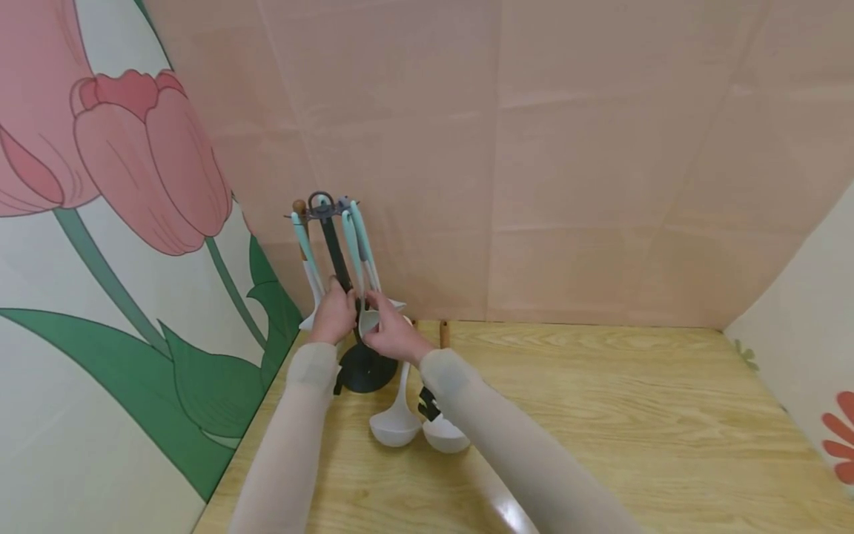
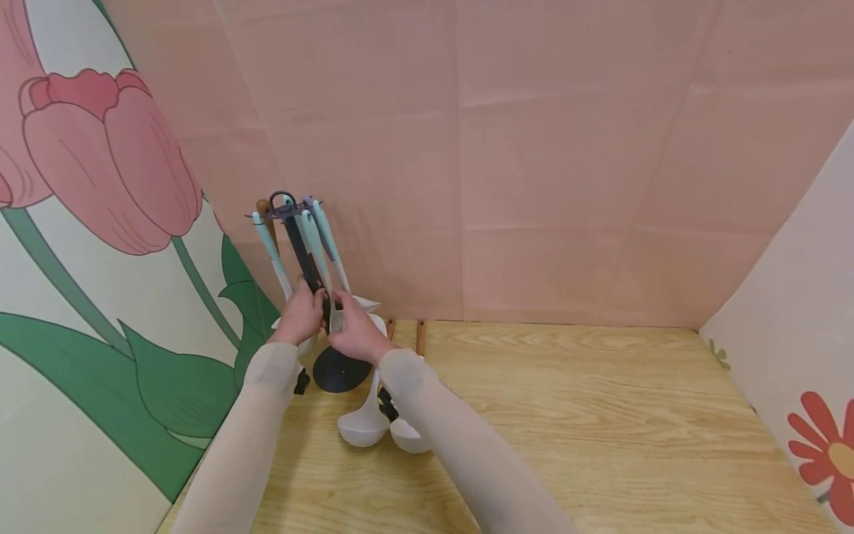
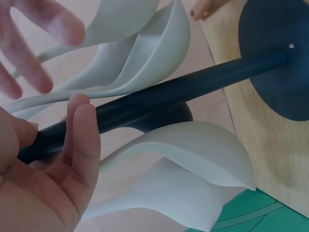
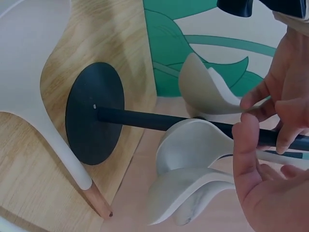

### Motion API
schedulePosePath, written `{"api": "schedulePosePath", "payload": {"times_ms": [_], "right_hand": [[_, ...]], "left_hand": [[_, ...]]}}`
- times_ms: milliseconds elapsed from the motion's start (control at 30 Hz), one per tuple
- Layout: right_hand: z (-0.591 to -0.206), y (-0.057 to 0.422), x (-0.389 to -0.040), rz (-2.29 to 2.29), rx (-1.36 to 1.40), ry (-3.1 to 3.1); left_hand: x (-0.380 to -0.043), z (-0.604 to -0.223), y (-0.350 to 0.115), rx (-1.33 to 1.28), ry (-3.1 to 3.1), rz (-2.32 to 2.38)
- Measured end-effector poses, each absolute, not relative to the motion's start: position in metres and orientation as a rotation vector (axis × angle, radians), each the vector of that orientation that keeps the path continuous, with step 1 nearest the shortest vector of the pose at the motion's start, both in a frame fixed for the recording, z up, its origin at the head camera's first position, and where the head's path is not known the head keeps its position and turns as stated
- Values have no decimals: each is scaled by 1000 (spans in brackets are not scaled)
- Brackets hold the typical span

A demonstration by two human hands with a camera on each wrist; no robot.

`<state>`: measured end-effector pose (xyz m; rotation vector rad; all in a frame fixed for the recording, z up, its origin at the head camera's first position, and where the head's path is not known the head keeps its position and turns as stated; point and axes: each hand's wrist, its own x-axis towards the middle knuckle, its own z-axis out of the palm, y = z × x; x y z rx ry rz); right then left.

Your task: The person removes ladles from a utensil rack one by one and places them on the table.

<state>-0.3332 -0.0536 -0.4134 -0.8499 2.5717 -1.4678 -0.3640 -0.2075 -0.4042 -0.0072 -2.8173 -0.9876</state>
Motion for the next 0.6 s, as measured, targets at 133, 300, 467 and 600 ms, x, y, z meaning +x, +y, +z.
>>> {"api": "schedulePosePath", "payload": {"times_ms": [133, 300, 467, 600], "right_hand": [[-415, -53, -334, -1486, -864, 2488], [-416, -53, -336, -1493, -908, 2498], [-414, -56, -333, -1456, -958, 2499], [-415, -57, -329, -1537, -884, 2363]], "left_hand": [[-363, -403, -207, -5, -2821, -984], [-362, -403, -207, -15, -2817, -942], [-361, -402, -205, -55, -2761, -885], [-361, -402, -205, -79, -2720, -880]]}}
